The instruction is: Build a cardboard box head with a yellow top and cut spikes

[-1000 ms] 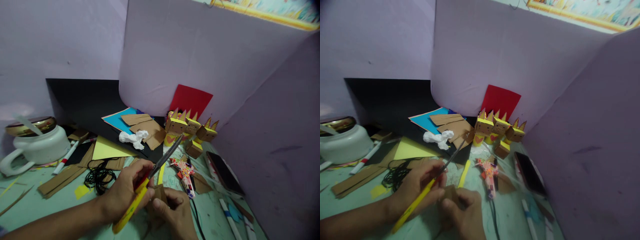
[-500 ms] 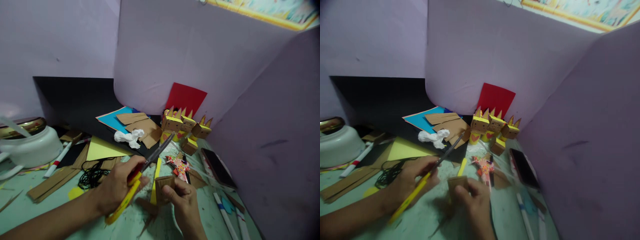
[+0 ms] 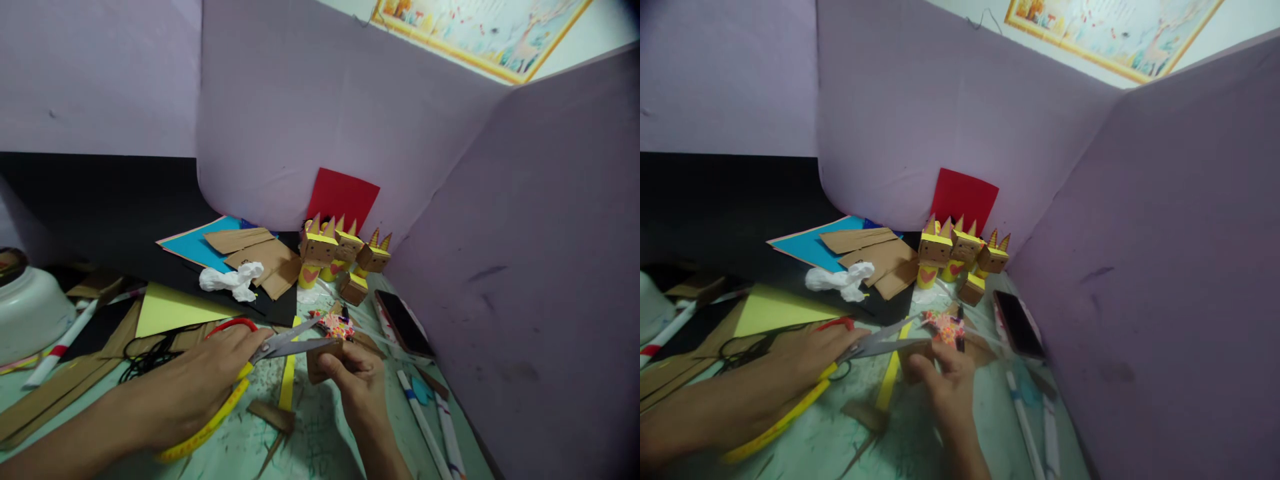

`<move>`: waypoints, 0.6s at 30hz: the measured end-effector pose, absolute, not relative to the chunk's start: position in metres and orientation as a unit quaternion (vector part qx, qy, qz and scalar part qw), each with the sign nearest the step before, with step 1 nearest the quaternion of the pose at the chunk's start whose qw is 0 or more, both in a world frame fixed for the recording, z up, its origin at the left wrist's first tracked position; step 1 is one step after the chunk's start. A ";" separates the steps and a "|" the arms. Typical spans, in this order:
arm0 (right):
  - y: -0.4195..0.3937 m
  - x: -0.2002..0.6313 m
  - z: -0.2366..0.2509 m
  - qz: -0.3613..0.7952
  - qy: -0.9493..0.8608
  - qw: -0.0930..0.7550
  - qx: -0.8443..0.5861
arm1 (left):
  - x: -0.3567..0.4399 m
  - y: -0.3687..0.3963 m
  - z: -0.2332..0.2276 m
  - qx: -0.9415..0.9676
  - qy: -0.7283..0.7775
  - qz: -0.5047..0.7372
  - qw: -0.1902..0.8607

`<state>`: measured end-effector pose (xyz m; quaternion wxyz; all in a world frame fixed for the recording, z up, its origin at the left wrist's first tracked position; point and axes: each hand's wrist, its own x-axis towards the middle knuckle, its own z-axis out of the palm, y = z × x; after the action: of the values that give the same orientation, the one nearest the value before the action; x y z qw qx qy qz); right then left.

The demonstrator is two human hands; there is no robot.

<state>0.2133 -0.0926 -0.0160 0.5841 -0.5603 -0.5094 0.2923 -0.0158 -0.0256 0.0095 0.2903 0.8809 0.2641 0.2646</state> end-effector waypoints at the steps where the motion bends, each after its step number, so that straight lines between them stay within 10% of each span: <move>1: -0.093 0.213 -0.015 0.294 -0.513 0.581 -0.559 | -0.016 -0.027 0.009 0.883 0.264 0.269 0.281; 18: -0.095 0.198 -0.008 0.206 -0.535 0.559 -0.599 | -0.019 -0.014 0.014 0.923 0.241 0.152 0.259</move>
<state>0.1984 -0.0945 -0.0076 0.5586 -0.5994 -0.5349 0.2063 -0.0195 -0.0137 0.0143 0.2589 0.9228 0.2415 0.1520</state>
